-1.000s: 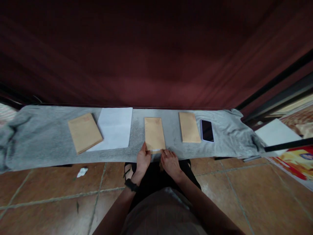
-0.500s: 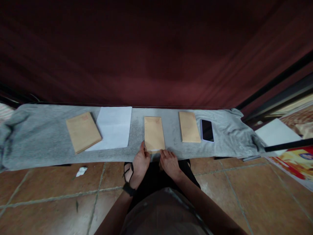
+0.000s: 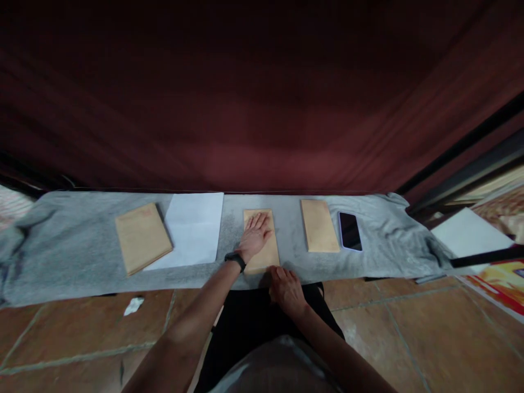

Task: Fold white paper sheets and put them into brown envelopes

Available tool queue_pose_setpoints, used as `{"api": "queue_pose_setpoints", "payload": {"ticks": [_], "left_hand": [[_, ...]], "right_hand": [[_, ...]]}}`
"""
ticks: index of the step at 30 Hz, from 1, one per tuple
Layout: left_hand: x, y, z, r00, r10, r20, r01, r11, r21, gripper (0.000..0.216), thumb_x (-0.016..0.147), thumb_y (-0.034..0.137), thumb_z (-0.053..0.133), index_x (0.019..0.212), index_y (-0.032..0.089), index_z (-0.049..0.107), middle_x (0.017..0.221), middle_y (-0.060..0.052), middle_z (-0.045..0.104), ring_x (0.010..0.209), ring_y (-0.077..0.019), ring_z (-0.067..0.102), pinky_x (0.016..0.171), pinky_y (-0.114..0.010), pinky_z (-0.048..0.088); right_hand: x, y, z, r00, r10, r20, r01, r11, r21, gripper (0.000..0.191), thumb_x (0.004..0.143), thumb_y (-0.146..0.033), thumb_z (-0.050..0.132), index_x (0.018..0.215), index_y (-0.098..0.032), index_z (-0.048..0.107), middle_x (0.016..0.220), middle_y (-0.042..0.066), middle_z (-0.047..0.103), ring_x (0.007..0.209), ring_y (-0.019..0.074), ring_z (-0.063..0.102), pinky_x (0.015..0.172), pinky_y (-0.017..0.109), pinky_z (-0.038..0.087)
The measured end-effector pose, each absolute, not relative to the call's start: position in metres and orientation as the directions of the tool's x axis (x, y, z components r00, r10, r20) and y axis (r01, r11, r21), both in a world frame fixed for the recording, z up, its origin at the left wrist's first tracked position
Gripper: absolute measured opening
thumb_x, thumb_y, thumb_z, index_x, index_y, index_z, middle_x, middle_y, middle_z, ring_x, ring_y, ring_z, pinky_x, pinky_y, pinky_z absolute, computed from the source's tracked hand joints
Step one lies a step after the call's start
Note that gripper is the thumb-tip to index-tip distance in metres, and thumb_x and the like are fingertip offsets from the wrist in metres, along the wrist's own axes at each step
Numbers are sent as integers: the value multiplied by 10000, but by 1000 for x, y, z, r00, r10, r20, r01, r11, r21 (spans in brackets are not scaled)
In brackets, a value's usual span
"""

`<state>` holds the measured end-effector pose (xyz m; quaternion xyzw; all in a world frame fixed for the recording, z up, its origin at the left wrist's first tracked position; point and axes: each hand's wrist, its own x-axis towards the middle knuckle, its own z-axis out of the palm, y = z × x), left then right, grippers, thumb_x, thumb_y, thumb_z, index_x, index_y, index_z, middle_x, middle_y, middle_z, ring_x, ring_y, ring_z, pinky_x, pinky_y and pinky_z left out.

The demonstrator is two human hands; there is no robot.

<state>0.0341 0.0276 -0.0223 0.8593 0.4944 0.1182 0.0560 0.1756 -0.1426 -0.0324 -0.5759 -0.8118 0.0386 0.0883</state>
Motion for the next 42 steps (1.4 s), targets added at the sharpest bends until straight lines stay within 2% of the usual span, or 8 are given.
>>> {"api": "queue_pose_setpoints", "payload": {"ticks": [10, 16, 19, 22, 25, 31, 38, 42], "left_hand": [[19, 17, -44, 613, 778, 139, 763, -628, 152, 552, 1045, 445, 312, 1542, 214, 377, 1617, -44, 366, 1522, -231, 259, 1258, -475, 178], [-1, -37, -44, 718, 678, 155, 654, -735, 179, 544, 1059, 425, 317, 1567, 232, 312, 1614, -37, 373, 1514, -188, 276, 1258, -443, 186], [-12, -57, -37, 763, 627, 157, 600, -778, 187, 536, 1059, 404, 345, 1567, 237, 308, 1608, -39, 383, 1506, -177, 296, 1250, -413, 214], [-18, -66, -31, 789, 593, 158, 568, -803, 180, 533, 1047, 407, 394, 1552, 243, 347, 1590, -38, 416, 1509, -203, 292, 1253, -430, 208], [-20, -68, -27, 796, 587, 149, 560, -807, 184, 524, 1030, 423, 445, 1530, 273, 392, 1574, -24, 444, 1512, -215, 285, 1256, -445, 194], [-21, -67, -24, 810, 577, 104, 553, -811, 191, 551, 1019, 421, 484, 1546, 351, 340, 1634, 33, 332, 1531, -203, 233, 1259, -427, 165], [-22, -66, -24, 804, 587, 96, 557, -800, 223, 541, 1014, 456, 480, 1534, 358, 364, 1618, 15, 371, 1521, -199, 258, 1251, -420, 164], [-22, -67, -23, 802, 588, 106, 558, -800, 220, 555, 1006, 494, 483, 1533, 366, 364, 1623, 16, 360, 1521, -196, 259, 1249, -409, 163]], "right_hand": [[178, -151, -46, -343, 916, 210, 891, 388, -236, 632, 853, -86, 600, 1460, -129, 429, 1222, 123, 648, 1051, 245, 615, 945, 390, 493], [200, -139, -29, -312, 933, 180, 824, 360, -437, 369, 927, -99, 502, 1250, -220, 633, 1072, 60, 705, 943, 191, 662, 880, 321, 535], [210, -115, -18, -280, 935, 217, 809, 352, -471, 359, 980, -150, 447, 1271, -225, 643, 1127, 70, 715, 1070, 190, 654, 970, 331, 524], [211, -80, -16, -404, 886, 226, 782, 463, -417, 429, 1025, -227, 407, 1438, -215, 522, 1423, 79, 601, 1334, 180, 524, 1125, 380, 436], [202, -42, -25, -545, 822, 162, 764, 567, -307, 480, 1042, -290, 390, 1503, -166, 441, 1541, 98, 480, 1445, 176, 404, 1201, 411, 345], [191, 17, -47, -433, 897, 89, 875, 442, -198, 562, 1055, -353, 331, 1564, -114, 317, 1630, 110, 298, 1513, 202, 273, 1246, 422, 231], [181, 54, -52, -265, 957, 121, 939, 285, -193, 623, 1050, -417, 311, 1562, -62, 309, 1621, 165, 293, 1513, 274, 270, 1241, 484, 185], [176, 34, -52, -271, 952, 145, 940, 294, -174, 647, 1046, -442, 338, 1578, -80, 269, 1625, 169, 284, 1518, 294, 249, 1235, 530, 172]]}}
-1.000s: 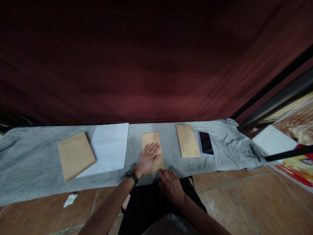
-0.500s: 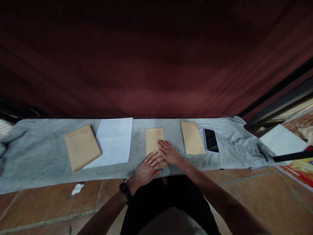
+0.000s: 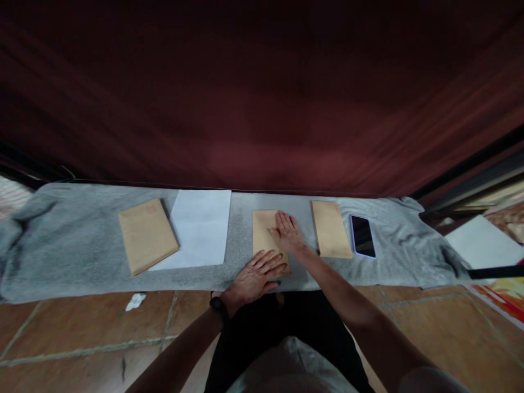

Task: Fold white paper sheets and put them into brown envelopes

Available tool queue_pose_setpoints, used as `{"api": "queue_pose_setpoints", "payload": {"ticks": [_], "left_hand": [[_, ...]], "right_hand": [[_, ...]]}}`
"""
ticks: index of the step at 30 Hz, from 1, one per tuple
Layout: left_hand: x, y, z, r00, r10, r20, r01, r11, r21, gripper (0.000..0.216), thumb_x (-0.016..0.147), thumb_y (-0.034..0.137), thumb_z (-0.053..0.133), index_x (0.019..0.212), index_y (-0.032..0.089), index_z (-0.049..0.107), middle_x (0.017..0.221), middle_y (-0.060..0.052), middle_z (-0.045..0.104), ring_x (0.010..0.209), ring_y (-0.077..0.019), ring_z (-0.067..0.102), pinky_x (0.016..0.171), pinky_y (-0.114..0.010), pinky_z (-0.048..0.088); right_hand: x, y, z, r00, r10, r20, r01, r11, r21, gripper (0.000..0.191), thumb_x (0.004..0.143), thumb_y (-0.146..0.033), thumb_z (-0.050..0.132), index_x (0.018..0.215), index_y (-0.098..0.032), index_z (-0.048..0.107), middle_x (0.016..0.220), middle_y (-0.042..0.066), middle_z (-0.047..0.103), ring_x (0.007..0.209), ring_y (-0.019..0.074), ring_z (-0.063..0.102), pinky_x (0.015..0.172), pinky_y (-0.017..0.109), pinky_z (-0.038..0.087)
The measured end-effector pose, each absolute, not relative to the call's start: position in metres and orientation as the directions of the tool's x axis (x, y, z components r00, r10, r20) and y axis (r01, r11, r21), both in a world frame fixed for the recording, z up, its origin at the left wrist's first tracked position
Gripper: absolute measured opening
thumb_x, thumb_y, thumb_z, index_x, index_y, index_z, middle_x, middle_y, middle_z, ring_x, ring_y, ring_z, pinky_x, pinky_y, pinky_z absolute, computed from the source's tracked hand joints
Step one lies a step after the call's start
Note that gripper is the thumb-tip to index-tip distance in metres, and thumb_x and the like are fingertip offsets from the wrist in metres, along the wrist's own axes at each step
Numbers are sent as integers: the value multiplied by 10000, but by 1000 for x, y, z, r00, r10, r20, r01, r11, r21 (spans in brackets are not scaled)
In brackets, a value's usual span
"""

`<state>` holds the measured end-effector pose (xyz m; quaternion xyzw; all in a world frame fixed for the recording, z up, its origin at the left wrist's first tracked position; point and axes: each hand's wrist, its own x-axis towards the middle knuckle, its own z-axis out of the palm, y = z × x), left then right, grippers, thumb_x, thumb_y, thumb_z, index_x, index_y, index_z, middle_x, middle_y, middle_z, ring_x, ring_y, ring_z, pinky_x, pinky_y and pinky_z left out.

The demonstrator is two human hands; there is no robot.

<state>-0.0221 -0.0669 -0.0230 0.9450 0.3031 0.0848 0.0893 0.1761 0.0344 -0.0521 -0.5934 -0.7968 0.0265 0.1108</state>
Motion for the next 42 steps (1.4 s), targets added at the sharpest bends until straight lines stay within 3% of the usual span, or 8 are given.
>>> {"api": "queue_pose_setpoints", "payload": {"ticks": [4, 10, 15, 19, 26, 34, 42], "left_hand": [[-23, -68, -25, 801, 584, 132, 548, -803, 233, 553, 1010, 520, 457, 1535, 376, 358, 1607, 42, 387, 1525, -180, 244, 1256, -401, 137], [-25, -67, -28, 814, 566, 128, 529, -815, 236, 572, 1009, 519, 462, 1545, 360, 340, 1608, 48, 383, 1533, -181, 220, 1257, -401, 145], [-26, -65, -30, 823, 556, 119, 517, -819, 250, 588, 1004, 509, 480, 1551, 356, 325, 1620, 44, 362, 1533, -191, 221, 1254, -408, 161], [-27, -65, -28, 821, 561, 104, 520, -811, 266, 602, 994, 515, 497, 1550, 354, 330, 1630, 20, 346, 1532, -204, 226, 1253, -411, 162], [-27, -67, -28, 813, 568, 131, 526, -812, 253, 583, 999, 528, 476, 1542, 357, 348, 1640, 9, 325, 1524, -200, 252, 1251, -404, 168], [-26, -67, -24, 815, 574, 84, 531, -796, 289, 578, 1007, 513, 463, 1546, 340, 344, 1643, -6, 319, 1536, -208, 215, 1254, -418, 150], [-27, -67, -29, 809, 580, 98, 533, -793, 295, 597, 986, 537, 496, 1534, 335, 371, 1640, -21, 325, 1525, -230, 249, 1244, -424, 177]], "right_hand": [[186, -6, -52, -399, 908, 123, 900, 414, -136, 604, 1059, -380, 319, 1599, -135, 208, 1648, 128, 250, 1531, 258, 214, 1239, 534, 156], [215, -4, -47, -516, 856, 32, 829, 508, -235, 513, 1075, -327, 230, 1571, -230, 317, 1625, 44, 341, 1500, 170, 301, 1240, 438, 211], [210, 49, -41, -342, 936, 88, 907, 353, -229, 581, 1062, -371, 241, 1581, -112, 276, 1649, 124, 245, 1528, 227, 233, 1232, 460, 220], [195, 65, -46, -319, 944, 79, 927, 328, -183, 591, 1055, -382, 264, 1556, -72, 326, 1624, 150, 303, 1518, 245, 259, 1236, 463, 198], [201, 40, -58, -359, 923, 137, 914, 378, -148, 594, 1057, -419, 288, 1547, -88, 345, 1618, 141, 325, 1507, 261, 282, 1236, 488, 175], [176, 48, -42, -514, 849, 124, 833, 528, -166, 581, 1064, -429, 284, 1586, -173, 274, 1669, 70, 214, 1552, 223, 124, 1261, 455, 120], [151, 50, -46, -634, 771, 62, 759, 635, -143, 529, 1064, -373, 341, 1568, -214, 318, 1641, 52, 297, 1513, 245, 265, 1248, 524, 137]]}}
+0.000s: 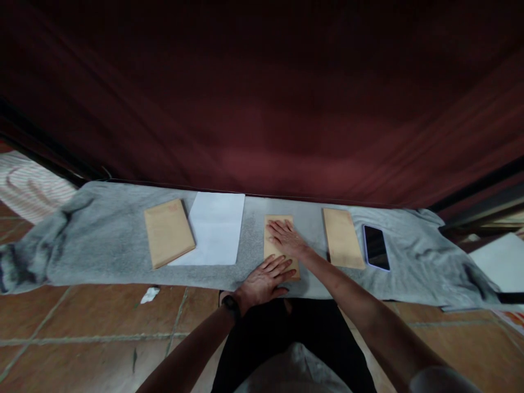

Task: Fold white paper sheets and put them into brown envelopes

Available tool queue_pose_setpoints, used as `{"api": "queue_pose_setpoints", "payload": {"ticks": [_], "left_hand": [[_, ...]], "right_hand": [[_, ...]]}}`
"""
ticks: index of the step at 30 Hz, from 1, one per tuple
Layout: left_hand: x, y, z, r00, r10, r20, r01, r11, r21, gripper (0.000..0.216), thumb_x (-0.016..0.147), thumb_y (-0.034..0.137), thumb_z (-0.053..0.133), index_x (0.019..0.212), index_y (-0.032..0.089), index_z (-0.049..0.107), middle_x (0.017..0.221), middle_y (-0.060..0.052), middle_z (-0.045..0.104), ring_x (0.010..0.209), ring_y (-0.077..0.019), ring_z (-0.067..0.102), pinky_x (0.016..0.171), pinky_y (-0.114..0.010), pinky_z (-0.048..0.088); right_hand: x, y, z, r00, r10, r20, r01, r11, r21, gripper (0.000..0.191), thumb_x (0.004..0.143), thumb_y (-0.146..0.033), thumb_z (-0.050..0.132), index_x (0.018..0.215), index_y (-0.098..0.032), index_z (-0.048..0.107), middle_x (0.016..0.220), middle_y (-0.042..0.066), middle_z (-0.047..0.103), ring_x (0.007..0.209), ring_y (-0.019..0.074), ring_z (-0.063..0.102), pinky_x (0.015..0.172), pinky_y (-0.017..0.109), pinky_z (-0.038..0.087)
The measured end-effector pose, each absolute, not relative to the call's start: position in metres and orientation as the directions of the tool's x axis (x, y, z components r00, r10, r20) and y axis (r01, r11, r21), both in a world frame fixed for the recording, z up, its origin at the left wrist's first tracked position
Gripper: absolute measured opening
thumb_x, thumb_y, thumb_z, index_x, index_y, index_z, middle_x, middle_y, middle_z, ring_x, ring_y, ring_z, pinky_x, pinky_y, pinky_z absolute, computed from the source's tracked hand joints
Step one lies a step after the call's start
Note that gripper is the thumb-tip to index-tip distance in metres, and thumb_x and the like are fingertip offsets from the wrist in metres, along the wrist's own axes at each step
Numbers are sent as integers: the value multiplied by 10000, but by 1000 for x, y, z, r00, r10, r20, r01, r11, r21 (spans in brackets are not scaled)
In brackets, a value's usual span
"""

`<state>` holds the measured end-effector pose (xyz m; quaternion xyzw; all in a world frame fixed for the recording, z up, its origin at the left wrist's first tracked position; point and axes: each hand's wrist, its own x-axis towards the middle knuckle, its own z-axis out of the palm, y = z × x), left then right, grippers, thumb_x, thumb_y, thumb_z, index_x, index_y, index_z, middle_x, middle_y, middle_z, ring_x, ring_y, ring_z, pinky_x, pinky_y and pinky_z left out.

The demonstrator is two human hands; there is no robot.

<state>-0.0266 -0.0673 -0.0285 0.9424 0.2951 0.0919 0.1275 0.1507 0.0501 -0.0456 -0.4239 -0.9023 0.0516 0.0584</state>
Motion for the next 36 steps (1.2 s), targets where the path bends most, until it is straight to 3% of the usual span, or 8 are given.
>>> {"api": "queue_pose_setpoints", "payload": {"ticks": [4, 11, 16, 19, 23, 25, 32, 36], "left_hand": [[-27, -67, -29, 815, 571, 97, 529, -802, 277, 600, 991, 545, 480, 1536, 319, 369, 1622, -39, 363, 1501, -232, 307, 1244, -424, 174], [-26, -71, -31, 810, 568, 143, 522, -811, 265, 583, 990, 522, 500, 1515, 288, 401, 1547, -49, 482, 1453, -225, 397, 1244, -427, 214], [-36, -85, -41, 784, 604, 143, 560, -788, 255, 586, 962, 503, 562, 1447, 183, 487, 1491, -115, 539, 1428, -251, 439, 1221, -414, 291], [-45, -93, -41, 789, 599, 138, 554, -790, 262, 614, 962, 496, 564, 1463, 158, 462, 1533, -135, 485, 1463, -259, 387, 1217, -417, 308], [-53, -100, -36, 798, 588, 130, 540, -795, 276, 695, 982, 474, 537, 1567, 193, 289, 1615, -104, 362, 1494, -230, 330, 1216, -403, 321], [-55, -102, -32, 797, 592, 125, 545, -792, 276, 664, 998, 467, 511, 1568, 209, 291, 1607, -91, 378, 1482, -221, 354, 1207, -399, 339], [-37, -84, -13, 733, 665, 142, 593, -728, 344, 433, 1057, 413, 370, 1393, 214, 555, 1406, -65, 626, 1323, -181, 560, 1125, -361, 440], [-5, -49, -12, 688, 706, 170, 638, -699, 322, 502, 1060, 406, 328, 1485, 169, 451, 1557, -88, 462, 1468, -183, 376, 1223, -388, 304]], "right_hand": [[152, 40, -46, -696, 716, 54, 702, 695, -154, 543, 1053, -376, 388, 1571, -231, 310, 1639, 42, 306, 1515, 238, 261, 1252, 532, 133], [154, 22, -43, -682, 731, -19, 708, 654, -266, 508, 1075, -346, 298, 1575, -255, 302, 1643, 8, 300, 1523, 194, 239, 1267, 485, 159], [168, -22, -47, -696, 718, -16, 688, 660, -301, 549, 1083, -427, 253, 1590, -217, 260, 1649, 45, 275, 1527, 180, 230, 1269, 439, 186], [184, -58, -49, -693, 720, 36, 679, 669, -302, 584, 1078, -441, 282, 1603, -196, 206, 1648, 74, 262, 1523, 189, 243, 1256, 454, 238], [206, -100, -46, -696, 706, 133, 664, 702, -255, 667, 1058, -435, 380, 1613, -162, 130, 1640, 102, 274, 1519, 199, 257, 1243, 440, 283], [213, -113, -44, -691, 704, 164, 670, 709, -222, 690, 1043, -407, 435, 1612, -156, 137, 1635, 108, 287, 1512, 213, 277, 1237, 444, 300], [214, -120, -47, -659, 724, 205, 698, 690, -193, 672, 1015, -384, 499, 1588, -137, 247, 1602, 113, 362, 1489, 230, 333, 1239, 456, 300], [214, -119, -50, -645, 737, 204, 703, 676, -219, 636, 997, -368, 536, 1557, -143, 336, 1561, 121, 436, 1469, 237, 373, 1240, 465, 297]]}}
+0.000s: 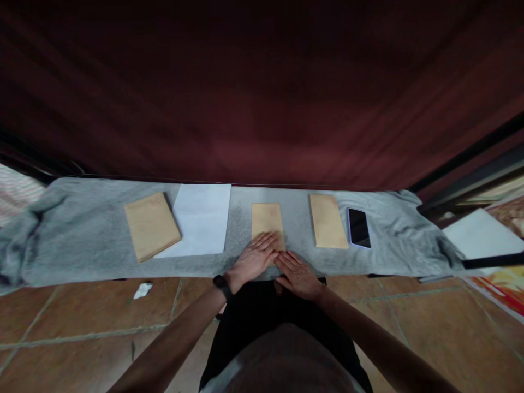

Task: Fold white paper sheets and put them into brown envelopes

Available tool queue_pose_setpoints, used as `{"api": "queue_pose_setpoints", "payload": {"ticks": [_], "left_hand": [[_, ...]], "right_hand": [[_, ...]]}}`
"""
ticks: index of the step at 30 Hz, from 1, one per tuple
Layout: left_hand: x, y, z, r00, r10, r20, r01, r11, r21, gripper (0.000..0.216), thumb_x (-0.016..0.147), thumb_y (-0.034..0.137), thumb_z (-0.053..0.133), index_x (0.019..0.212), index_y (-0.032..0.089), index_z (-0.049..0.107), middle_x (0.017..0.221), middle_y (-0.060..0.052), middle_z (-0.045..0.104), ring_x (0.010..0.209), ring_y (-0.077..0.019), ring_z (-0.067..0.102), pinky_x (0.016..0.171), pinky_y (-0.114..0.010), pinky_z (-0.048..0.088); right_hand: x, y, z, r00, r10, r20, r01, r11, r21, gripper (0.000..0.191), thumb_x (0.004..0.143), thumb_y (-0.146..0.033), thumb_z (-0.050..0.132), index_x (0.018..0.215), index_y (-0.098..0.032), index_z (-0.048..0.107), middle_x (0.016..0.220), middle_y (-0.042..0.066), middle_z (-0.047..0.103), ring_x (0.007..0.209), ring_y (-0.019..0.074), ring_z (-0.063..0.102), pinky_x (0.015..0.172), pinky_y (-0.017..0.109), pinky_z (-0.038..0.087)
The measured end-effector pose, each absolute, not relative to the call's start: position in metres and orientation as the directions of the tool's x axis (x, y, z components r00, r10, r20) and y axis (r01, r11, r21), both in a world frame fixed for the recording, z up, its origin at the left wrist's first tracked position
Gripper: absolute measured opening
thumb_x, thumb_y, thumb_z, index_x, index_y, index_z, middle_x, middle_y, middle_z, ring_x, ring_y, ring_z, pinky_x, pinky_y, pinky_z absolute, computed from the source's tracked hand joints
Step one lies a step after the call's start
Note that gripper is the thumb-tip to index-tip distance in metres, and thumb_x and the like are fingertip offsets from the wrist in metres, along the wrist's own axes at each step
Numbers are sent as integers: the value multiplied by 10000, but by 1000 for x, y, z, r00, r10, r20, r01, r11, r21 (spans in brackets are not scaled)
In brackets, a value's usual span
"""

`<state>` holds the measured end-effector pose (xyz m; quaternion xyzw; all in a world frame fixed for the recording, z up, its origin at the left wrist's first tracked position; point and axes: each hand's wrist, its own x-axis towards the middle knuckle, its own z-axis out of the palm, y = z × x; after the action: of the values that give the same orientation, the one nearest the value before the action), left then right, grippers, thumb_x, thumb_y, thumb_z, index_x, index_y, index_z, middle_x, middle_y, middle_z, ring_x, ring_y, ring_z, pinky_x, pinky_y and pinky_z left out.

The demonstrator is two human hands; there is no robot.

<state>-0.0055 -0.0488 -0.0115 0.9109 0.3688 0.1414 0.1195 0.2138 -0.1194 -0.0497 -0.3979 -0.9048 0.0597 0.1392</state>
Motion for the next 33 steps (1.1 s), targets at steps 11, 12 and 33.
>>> {"api": "queue_pose_setpoints", "payload": {"ticks": [11, 12, 33], "left_hand": [[4, 30, -41, 610, 785, 108, 759, -618, 205, 539, 1048, 479, 299, 1546, 288, 375, 1654, -14, 283, 1545, -235, 183, 1259, -470, 164], [4, 29, -43, 610, 785, 111, 759, -619, 202, 544, 1048, 484, 294, 1549, 287, 368, 1655, -16, 279, 1546, -235, 178, 1261, -471, 154], [-33, -78, -30, 783, 619, 58, 596, -775, 212, 720, 1022, 499, 428, 1587, 133, 173, 1668, -143, 192, 1554, -222, 86, 1270, -417, 125]], "right_hand": [[214, -115, -41, -629, 764, 144, 688, 634, -353, 661, 957, -253, 556, 1567, -184, 311, 1588, 92, 405, 1471, 226, 367, 1231, 479, 299], [214, -115, -42, -628, 764, 146, 687, 633, -358, 658, 956, -247, 553, 1566, -185, 313, 1588, 91, 405, 1471, 225, 368, 1232, 480, 297], [211, -119, -51, -596, 779, 192, 724, 626, -289, 568, 1007, -259, 455, 1559, -182, 347, 1572, 73, 426, 1458, 239, 391, 1232, 503, 300]]}}
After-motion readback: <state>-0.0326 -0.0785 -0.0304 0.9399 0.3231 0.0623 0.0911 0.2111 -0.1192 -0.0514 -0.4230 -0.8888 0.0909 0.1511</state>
